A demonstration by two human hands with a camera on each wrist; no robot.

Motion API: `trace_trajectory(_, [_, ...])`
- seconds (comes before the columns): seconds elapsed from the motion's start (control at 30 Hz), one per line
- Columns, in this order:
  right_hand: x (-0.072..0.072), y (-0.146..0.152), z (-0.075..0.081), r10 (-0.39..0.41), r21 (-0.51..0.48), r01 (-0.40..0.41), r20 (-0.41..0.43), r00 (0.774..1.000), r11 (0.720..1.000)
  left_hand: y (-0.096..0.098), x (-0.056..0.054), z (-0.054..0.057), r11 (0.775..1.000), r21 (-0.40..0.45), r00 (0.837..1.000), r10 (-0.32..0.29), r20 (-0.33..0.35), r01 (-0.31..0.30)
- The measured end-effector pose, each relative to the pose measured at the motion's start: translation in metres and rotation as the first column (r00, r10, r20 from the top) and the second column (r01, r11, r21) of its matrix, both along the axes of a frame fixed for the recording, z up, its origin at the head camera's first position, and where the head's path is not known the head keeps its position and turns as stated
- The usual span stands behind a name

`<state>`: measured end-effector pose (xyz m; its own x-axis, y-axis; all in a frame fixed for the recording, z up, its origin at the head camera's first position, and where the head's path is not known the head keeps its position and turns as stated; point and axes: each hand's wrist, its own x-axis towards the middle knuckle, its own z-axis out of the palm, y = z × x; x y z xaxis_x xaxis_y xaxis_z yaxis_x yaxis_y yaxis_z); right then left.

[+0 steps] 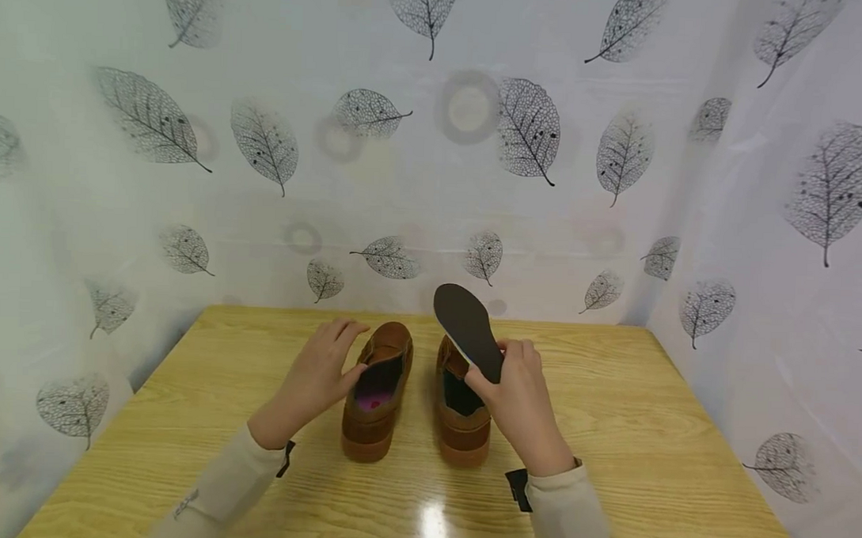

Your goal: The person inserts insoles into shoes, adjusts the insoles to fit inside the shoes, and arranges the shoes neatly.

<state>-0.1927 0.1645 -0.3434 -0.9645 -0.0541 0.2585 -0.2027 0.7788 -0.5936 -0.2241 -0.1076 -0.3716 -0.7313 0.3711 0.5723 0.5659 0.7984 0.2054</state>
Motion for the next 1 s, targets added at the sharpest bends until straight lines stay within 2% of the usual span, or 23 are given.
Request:
trace_trajectory(0.13, [0.002, -0.009, -0.004, 0.065, 0.039, -0.061, -0.111, 0.992, 0.997, -0.002, -0.004, 0.011, 0.996, -0.052, 0.997, -0.073, -0.006, 0.073])
trace_trajectory(0.27, [0.003, -0.016, -0.008, 0.151, 0.099, -0.13, -0.243, 0.958, 0.987, -0.003, -0.006, 0.019, 0.987, -0.102, 0.992, -0.122, -0.008, 0.121])
trace_trajectory(0.33, [0.004, -0.018, -0.009, 0.209, 0.132, -0.177, -0.294, 0.933, 0.975, -0.003, -0.007, 0.022, 0.98, -0.145, 0.99, -0.142, -0.01, 0.139])
trace_trajectory(0.43, [0.005, -0.021, -0.012, 0.312, 0.208, -0.251, -0.352, 0.882, 0.945, -0.004, -0.008, 0.026, 0.961, -0.232, 0.989, -0.149, 0.018, 0.149])
trace_trajectory(0.6, [0.006, -0.028, -0.015, 0.443, 0.329, -0.325, -0.402, 0.801, 0.887, -0.004, -0.009, 0.032, 0.921, -0.347, 0.98, -0.133, 0.149, 0.178])
trace_trajectory(0.73, [0.007, -0.035, -0.017, 0.497, 0.388, -0.345, -0.418, 0.76, 0.854, -0.004, -0.01, 0.036, 0.872, -0.436, 0.968, -0.148, 0.203, 0.224])
trace_trajectory(0.8, [0.008, -0.038, -0.019, 0.515, 0.413, -0.349, -0.417, 0.749, 0.841, -0.004, -0.01, 0.036, 0.842, -0.48, 0.965, -0.165, 0.202, 0.244])
trace_trajectory(0.87, [0.009, -0.04, -0.02, 0.521, 0.436, -0.342, -0.407, 0.75, 0.833, -0.005, -0.01, 0.037, 0.82, -0.508, 0.961, -0.18, 0.208, 0.264])
trace_trajectory(1.0, [0.013, -0.042, -0.022, 0.515, 0.468, -0.322, -0.376, 0.77, 0.823, -0.005, -0.011, 0.037, 0.794, -0.531, 0.95, -0.188, 0.25, 0.297])
